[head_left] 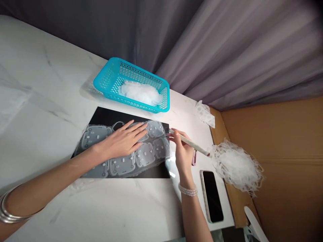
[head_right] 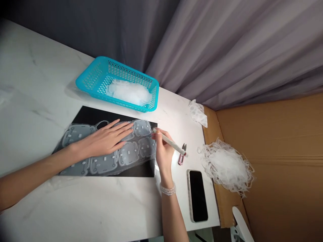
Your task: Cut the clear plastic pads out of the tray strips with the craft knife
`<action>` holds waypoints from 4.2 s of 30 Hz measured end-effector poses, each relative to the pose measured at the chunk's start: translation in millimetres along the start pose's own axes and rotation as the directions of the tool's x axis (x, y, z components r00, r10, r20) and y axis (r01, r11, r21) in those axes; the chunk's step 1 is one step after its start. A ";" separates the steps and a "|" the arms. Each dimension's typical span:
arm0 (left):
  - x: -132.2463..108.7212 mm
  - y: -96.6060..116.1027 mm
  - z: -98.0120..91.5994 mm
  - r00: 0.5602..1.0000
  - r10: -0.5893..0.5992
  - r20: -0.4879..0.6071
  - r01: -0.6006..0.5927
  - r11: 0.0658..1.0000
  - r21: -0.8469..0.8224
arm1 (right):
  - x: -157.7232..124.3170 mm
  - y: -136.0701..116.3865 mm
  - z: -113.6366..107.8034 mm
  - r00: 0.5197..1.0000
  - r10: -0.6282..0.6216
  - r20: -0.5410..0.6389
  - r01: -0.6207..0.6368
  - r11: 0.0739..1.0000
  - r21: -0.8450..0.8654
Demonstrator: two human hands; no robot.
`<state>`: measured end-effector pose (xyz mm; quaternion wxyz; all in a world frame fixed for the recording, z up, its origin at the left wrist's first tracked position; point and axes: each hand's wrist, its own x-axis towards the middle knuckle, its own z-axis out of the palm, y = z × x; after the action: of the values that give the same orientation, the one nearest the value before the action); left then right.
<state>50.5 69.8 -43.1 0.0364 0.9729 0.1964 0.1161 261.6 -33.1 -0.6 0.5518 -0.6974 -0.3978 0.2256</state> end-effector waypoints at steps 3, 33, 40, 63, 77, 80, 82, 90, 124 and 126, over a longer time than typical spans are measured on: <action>0.4 3.5 -4.7 1.000 -0.011 0.023 0.010 0.999 0.034 | -2.3 1.9 22.7 0.982 -0.063 0.177 0.091 0.983 -0.157; 1.0 5.5 -4.3 1.000 -0.004 0.028 0.003 0.998 0.064 | -10.6 22.9 44.0 0.791 -0.382 0.478 0.577 0.724 -0.377; 0.6 3.6 0.1 1.000 -0.014 -0.010 0.014 1.000 -0.002 | -3.7 23.7 51.0 0.745 -0.347 0.570 0.661 0.497 -0.562; 3.5 2.5 -5.2 0.986 -0.158 -0.048 0.125 0.901 -0.415 | 39.1 11.7 -99.2 0.962 0.230 -0.150 -0.116 0.836 0.536; -2.1 55.1 -71.0 0.736 -0.347 0.581 0.048 -0.830 -0.555 | -36.8 -41.4 2.9 0.825 -0.007 0.565 -0.228 0.911 0.344; -9.3 46.8 -67.0 0.759 -0.343 0.554 -0.004 -0.853 -0.523 | -26.1 -32.7 -3.2 0.938 0.059 0.340 -0.236 0.830 0.506; -12.2 42.9 -66.9 0.767 -0.333 0.549 -0.005 -0.858 -0.514 | -16.9 -23.6 -8.2 0.967 0.168 0.192 -0.247 0.809 0.533; -19.9 36.8 -62.9 0.814 -0.295 0.500 0.029 -0.840 -0.543 | -11.2 -7.6 -9.6 0.946 0.275 0.172 -0.323 0.762 0.562; -18.7 47.7 -58.8 0.813 -0.171 0.556 0.140 -0.870 -0.473 | -31.9 -15.5 12.7 0.911 0.240 0.334 -0.380 0.802 0.461; -19.1 47.7 -56.8 0.791 -0.192 0.581 0.141 -0.867 -0.478 | -31.4 -15.9 13.0 0.937 0.235 0.260 -0.332 0.830 0.449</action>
<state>37.6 19.9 13.6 0.9301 0.1525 0.2595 0.2107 228.7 -49.4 6.8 0.6277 -0.5623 -0.2717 0.4647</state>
